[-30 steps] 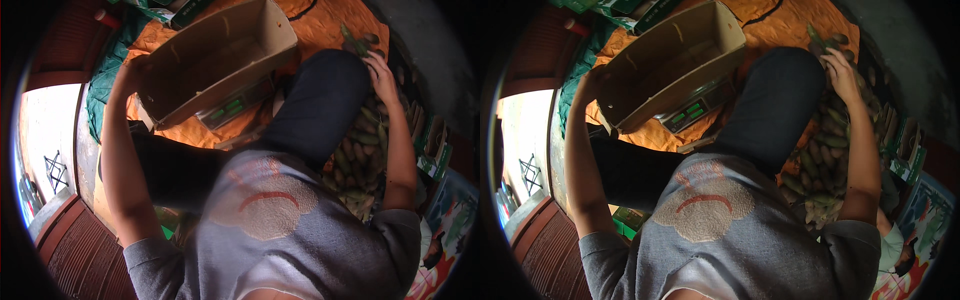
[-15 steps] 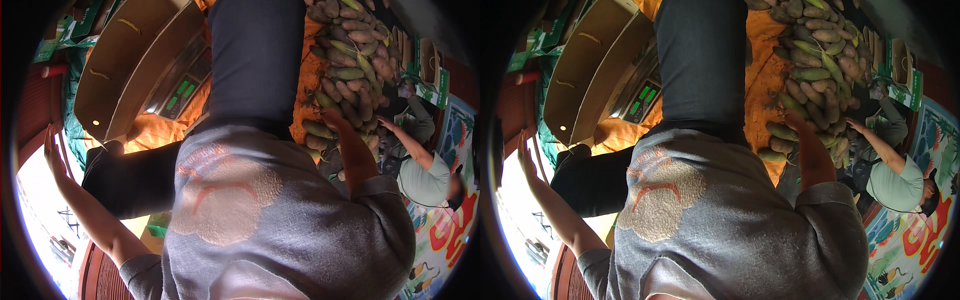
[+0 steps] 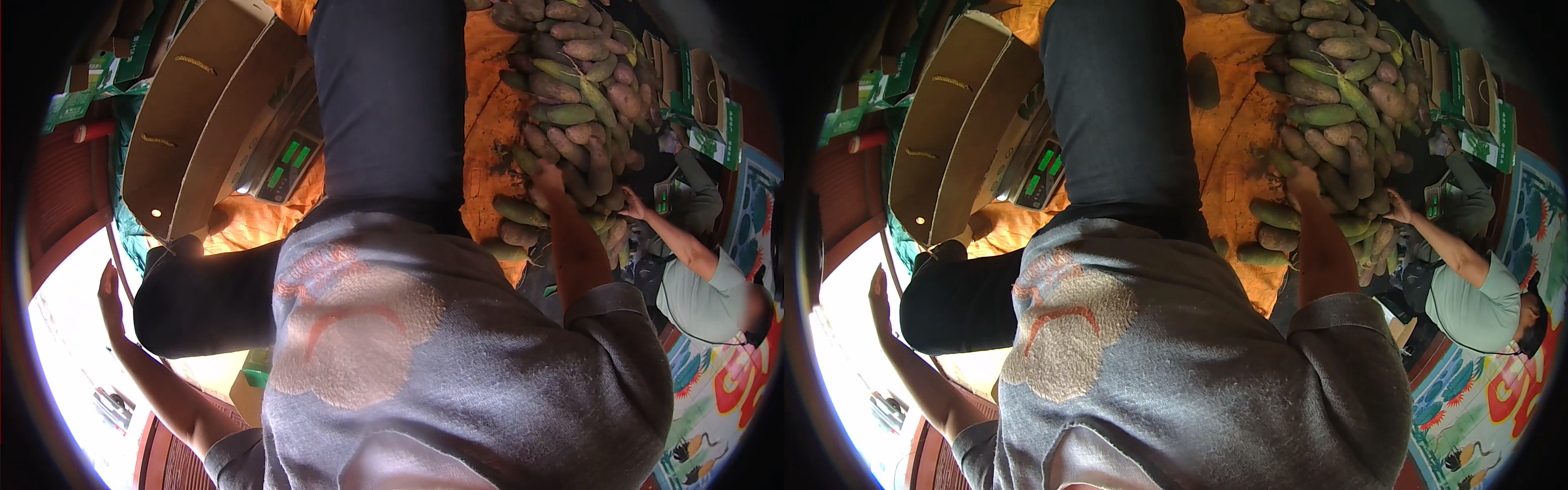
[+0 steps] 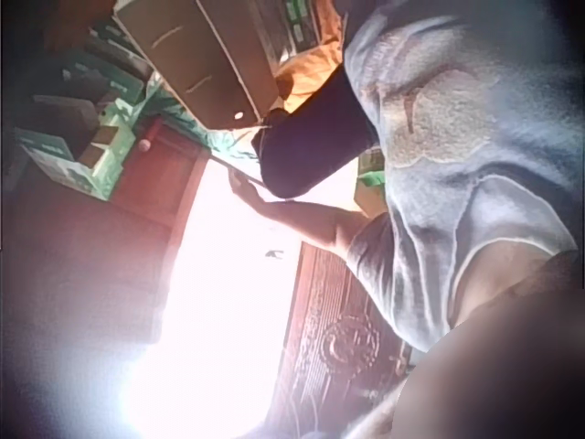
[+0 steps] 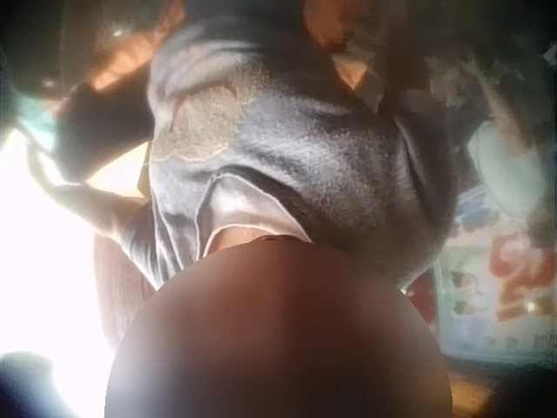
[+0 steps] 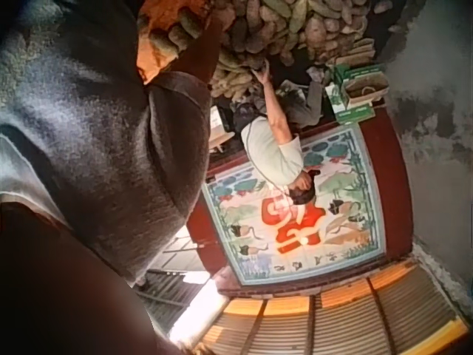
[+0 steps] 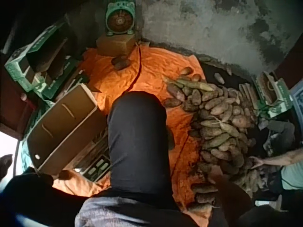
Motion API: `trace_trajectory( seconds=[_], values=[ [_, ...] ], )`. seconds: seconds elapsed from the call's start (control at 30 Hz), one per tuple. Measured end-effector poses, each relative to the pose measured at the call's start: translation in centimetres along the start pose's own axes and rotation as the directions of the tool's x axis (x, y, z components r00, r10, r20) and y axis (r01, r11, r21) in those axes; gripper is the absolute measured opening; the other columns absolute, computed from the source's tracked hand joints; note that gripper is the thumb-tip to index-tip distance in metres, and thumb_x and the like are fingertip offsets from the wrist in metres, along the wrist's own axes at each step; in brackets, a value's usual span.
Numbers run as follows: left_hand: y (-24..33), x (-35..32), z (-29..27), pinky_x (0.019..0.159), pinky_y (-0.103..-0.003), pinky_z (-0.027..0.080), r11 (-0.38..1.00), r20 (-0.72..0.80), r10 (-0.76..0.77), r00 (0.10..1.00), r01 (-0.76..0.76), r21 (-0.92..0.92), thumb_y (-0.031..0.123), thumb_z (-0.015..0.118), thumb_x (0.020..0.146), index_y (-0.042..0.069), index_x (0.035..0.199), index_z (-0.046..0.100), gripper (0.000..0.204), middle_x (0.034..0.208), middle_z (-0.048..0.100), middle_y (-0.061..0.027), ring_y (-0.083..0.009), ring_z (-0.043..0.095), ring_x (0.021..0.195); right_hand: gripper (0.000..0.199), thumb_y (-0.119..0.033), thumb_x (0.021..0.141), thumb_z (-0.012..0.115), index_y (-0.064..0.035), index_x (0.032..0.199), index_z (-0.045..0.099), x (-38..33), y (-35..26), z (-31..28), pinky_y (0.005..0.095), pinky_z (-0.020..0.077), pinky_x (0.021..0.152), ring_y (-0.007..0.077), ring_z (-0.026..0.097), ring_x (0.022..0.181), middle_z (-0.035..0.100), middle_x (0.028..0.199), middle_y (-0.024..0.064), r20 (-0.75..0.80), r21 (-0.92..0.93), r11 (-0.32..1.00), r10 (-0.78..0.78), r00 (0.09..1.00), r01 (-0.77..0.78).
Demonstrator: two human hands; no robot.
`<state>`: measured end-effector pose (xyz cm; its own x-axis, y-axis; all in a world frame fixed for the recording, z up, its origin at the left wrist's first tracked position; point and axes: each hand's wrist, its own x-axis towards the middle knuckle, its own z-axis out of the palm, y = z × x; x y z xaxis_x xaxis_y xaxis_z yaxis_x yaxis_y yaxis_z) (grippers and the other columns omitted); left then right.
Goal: Sorting, weighing, and packing large root vegetables into cardboard boxes.
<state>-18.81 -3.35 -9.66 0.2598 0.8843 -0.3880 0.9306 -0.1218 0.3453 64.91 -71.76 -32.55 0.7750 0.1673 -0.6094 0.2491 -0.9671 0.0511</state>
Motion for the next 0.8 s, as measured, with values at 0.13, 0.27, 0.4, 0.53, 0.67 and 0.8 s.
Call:
trace_trajectory(
  seconds=[0.13,0.27,0.4,0.53,0.67,0.8],
  values=[
    [-3.2,-3.0,-0.5,0.106,-0.033,0.043,0.980,0.027,0.155,0.987,-0.158,0.118,0.034,0.053,0.107,0.002,0.142,0.057,0.047,0.134,0.064,-0.0123,-0.0203,0.057,0.125,0.065,-0.028,0.082,0.067,-0.0014,0.139,0.053,3.2,1.4,-4.6,0.0388,0.0263,0.121,0.0298,0.042,0.141,0.054,0.145,0.0170,-0.522,-0.394,0.919,-0.223,0.823,-0.001],
    [3.9,-0.6,3.7,0.099,-0.030,0.048,0.971,-0.016,-0.232,0.973,0.230,-0.058,0.028,0.057,0.105,0.002,0.135,0.063,0.040,0.124,0.070,-0.0099,-0.0171,0.063,0.114,0.072,-0.053,0.088,0.063,-0.0023,0.139,0.055,5.9,11.6,-8.6,0.0458,0.0336,0.115,0.0371,0.050,0.134,0.055,0.144,0.0190,-0.580,-0.228,0.968,-0.048,0.813,-0.105],
    [-5.5,-5.7,8.1,0.099,-0.032,0.050,0.986,-0.163,-0.034,0.986,0.006,-0.165,0.026,0.061,0.103,0.002,0.130,0.067,0.036,0.125,0.071,-0.0126,-0.0194,0.066,0.114,0.076,-0.023,0.078,0.082,0.0029,0.140,0.048,13.3,16.8,-16.1,0.0447,0.0502,0.099,0.0376,0.062,0.109,0.061,0.128,0.0214,-0.367,0.321,0.904,-0.157,0.917,0.283],
    [0.8,-3.7,0.4,0.100,-0.034,0.050,1.000,-0.167,-0.012,0.986,0.014,0.007,0.023,0.062,0.103,0.002,0.127,0.068,0.033,0.123,0.072,-0.0138,-0.0211,0.067,0.115,0.089,-0.025,0.076,0.085,-0.0008,0.147,0.036,5.8,10.0,-4.4,0.0443,0.0453,0.109,0.0373,0.053,0.126,0.052,0.139,0.0198,-0.355,-0.216,0.867,0.360,0.863,-0.450],
    [-0.4,-2.2,3.1,0.100,-0.036,0.051,1.000,-0.185,0.013,0.983,-0.018,-0.022,0.021,0.063,0.101,0.002,0.125,0.069,0.031,0.121,0.072,-0.0171,-0.0254,0.068,0.116,0.099,-0.029,0.075,0.088,-0.0037,0.148,0.026,3.5,9.4,-7.7,0.0458,0.0394,0.116,0.0372,0.040,0.141,0.042,0.148,0.0184,-0.378,-0.160,0.863,0.396,0.837,-0.480],
    [-0.5,-1.9,3.1,0.102,-0.040,0.050,0.987,-0.243,0.074,0.967,-0.035,0.159,0.023,0.065,0.099,0.005,0.125,0.070,0.032,0.121,0.072,-0.0186,-0.0317,0.066,0.119,0.097,-0.033,0.075,0.088,-0.0017,0.145,0.028,2.6,6.1,-7.8,0.0503,0.0444,0.112,0.0404,0.050,0.133,0.049,0.143,0.0222,-0.299,-0.050,0.908,0.384,0.874,-0.416]
  ],
)
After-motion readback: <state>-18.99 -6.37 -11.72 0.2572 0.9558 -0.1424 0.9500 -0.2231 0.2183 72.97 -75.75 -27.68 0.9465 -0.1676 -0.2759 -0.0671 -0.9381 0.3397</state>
